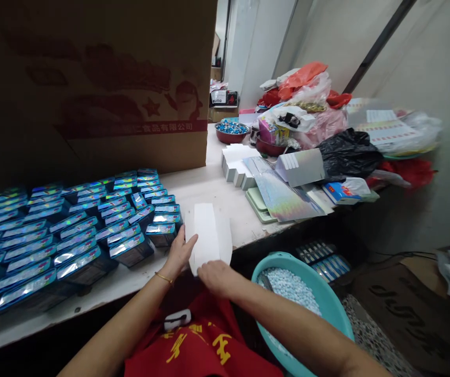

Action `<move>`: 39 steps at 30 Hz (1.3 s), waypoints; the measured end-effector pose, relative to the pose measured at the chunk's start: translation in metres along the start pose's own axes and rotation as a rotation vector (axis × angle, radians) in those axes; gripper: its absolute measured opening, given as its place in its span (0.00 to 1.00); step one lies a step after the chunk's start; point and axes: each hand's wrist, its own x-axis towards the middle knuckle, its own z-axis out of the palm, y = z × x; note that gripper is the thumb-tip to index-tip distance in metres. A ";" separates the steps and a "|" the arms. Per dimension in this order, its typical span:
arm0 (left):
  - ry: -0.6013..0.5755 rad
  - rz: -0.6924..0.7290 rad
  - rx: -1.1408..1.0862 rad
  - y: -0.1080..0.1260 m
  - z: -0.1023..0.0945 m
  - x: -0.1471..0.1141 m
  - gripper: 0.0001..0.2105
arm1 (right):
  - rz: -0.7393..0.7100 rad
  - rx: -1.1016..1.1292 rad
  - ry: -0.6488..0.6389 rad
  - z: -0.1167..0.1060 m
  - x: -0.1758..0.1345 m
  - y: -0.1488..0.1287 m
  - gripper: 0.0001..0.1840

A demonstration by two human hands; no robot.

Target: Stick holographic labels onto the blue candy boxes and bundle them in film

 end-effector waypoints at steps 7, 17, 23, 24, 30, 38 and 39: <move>-0.077 -0.036 0.251 0.006 -0.012 0.017 0.22 | -0.098 0.047 -0.017 0.018 -0.036 -0.070 0.02; -0.114 -0.001 0.254 -0.008 -0.004 0.014 0.27 | 0.767 0.425 0.400 -0.046 -0.009 0.063 0.17; -0.320 0.046 0.178 0.002 0.006 0.025 0.15 | 0.670 0.722 0.264 -0.008 0.022 0.085 0.15; -0.345 0.027 0.224 0.005 0.007 0.027 0.15 | 0.628 0.722 0.265 -0.005 0.022 0.083 0.15; -0.311 -0.082 0.416 0.012 0.016 0.040 0.12 | 0.718 0.896 0.218 0.001 0.022 0.091 0.13; -0.303 -0.180 0.249 0.017 0.012 0.038 0.23 | 0.812 0.771 0.177 -0.003 0.024 0.086 0.34; -0.327 -0.236 0.172 0.021 0.011 0.037 0.23 | 0.823 0.792 0.174 -0.001 0.024 0.086 0.36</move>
